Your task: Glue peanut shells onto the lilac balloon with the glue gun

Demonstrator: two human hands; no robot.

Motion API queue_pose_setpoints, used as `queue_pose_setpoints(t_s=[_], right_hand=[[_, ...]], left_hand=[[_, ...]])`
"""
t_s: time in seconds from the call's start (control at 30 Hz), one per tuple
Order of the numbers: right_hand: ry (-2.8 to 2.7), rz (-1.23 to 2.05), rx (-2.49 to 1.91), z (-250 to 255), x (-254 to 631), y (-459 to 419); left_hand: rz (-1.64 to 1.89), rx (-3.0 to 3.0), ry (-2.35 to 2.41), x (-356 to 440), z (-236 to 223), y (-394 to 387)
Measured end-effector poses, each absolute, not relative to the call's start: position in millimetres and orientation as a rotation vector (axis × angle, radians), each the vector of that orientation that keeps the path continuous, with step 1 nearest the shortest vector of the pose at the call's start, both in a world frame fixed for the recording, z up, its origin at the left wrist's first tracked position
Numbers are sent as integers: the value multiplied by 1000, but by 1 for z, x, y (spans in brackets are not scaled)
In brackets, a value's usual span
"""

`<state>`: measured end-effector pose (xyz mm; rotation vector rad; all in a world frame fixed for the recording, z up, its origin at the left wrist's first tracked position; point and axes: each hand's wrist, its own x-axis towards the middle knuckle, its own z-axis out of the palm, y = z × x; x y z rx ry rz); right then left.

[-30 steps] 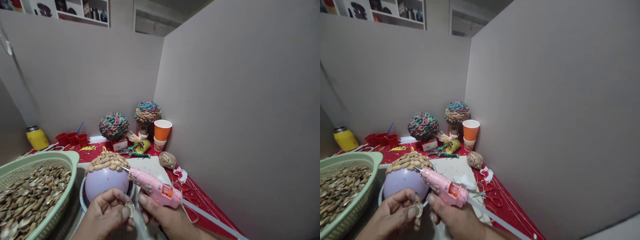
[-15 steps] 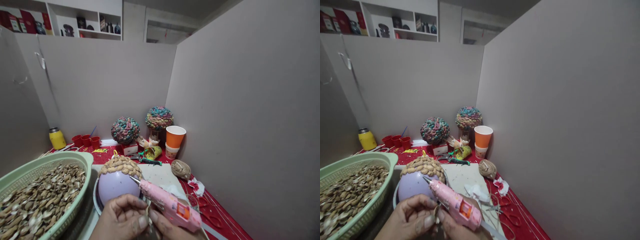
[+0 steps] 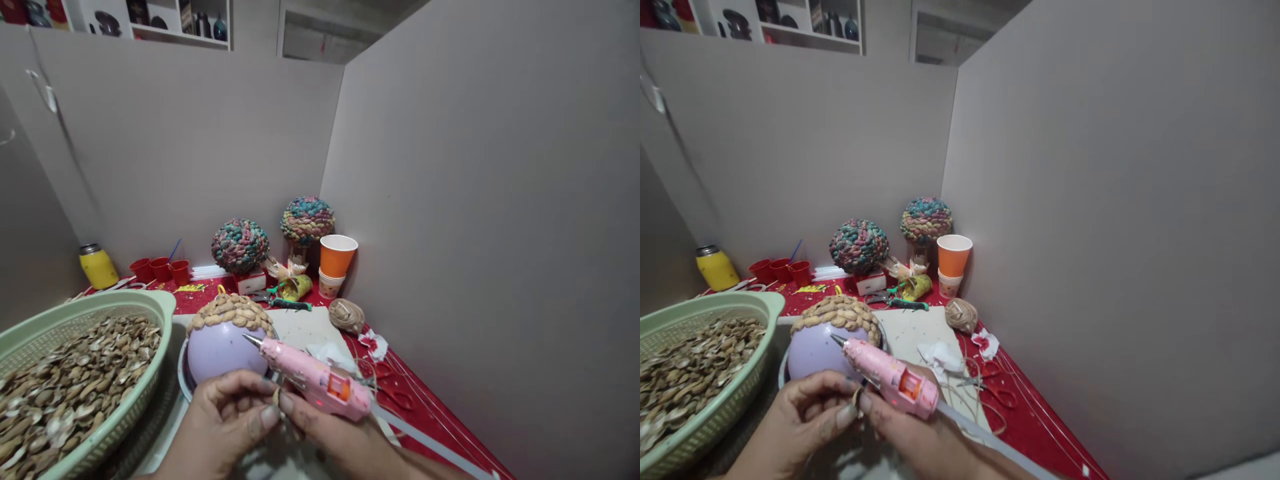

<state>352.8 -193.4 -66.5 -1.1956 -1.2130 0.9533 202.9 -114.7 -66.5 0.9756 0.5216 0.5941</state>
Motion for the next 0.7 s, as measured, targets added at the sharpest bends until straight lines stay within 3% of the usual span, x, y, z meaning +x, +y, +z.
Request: queue_pose_setpoints(t_s=[0.2,0.53,0.7], right_hand=[[-1204,975,-1252,-58,351,-199],[-1447,731,-1267,-54,354,-202],[-1345,860,-1279,-63,360,-188]], left_hand=[[560,1023,456,200,-65,-114],[682,1017,472,202,-79,-116],[678,984,468,208,-84,-113]])
